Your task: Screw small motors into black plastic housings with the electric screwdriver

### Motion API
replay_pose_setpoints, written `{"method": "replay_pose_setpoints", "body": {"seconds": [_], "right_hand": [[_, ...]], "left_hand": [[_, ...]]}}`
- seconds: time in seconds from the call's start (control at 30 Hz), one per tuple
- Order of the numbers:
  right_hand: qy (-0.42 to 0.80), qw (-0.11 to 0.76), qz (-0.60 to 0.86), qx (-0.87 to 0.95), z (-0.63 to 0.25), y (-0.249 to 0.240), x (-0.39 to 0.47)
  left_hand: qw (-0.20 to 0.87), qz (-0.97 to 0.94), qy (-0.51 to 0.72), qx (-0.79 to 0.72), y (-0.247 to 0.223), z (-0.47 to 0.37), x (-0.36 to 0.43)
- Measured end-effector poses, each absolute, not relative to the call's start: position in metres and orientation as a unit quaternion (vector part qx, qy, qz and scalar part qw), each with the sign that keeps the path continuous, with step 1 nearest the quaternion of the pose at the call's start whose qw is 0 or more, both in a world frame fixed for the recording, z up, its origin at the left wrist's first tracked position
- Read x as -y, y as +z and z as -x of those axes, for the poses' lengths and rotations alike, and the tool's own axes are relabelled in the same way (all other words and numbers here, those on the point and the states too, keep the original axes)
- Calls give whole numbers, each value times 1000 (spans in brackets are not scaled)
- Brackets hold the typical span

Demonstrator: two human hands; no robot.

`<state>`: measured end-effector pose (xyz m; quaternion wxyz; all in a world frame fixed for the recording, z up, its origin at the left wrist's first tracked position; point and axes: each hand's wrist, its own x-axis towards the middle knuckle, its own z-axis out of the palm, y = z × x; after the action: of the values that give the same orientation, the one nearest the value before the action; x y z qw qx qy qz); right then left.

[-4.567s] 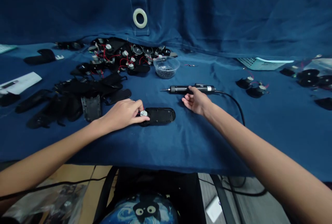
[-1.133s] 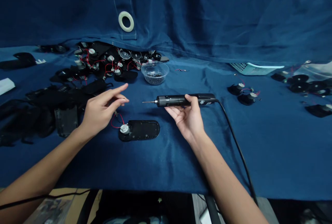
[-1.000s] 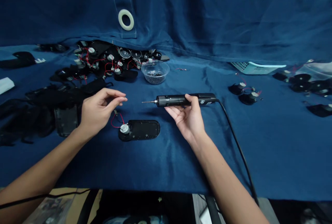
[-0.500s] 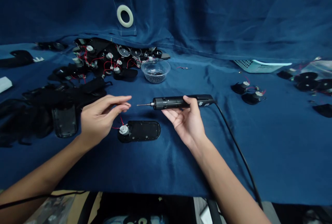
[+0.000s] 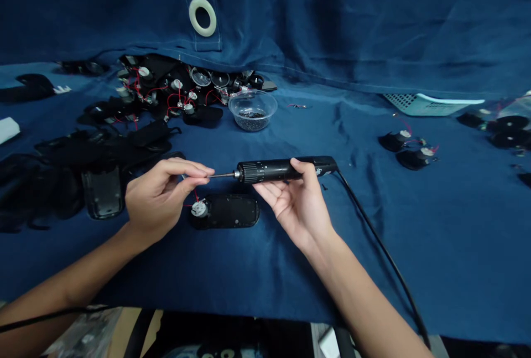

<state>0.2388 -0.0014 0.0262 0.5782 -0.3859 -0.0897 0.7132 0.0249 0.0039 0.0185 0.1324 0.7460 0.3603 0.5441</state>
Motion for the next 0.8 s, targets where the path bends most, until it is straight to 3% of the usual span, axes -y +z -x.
{"method": "replay_pose_setpoints", "body": {"seconds": [0.8], "right_hand": [[722,564,392,83,-237,26,4]], "left_hand": [[190,-745,549,-326,21,-23,0]]}}
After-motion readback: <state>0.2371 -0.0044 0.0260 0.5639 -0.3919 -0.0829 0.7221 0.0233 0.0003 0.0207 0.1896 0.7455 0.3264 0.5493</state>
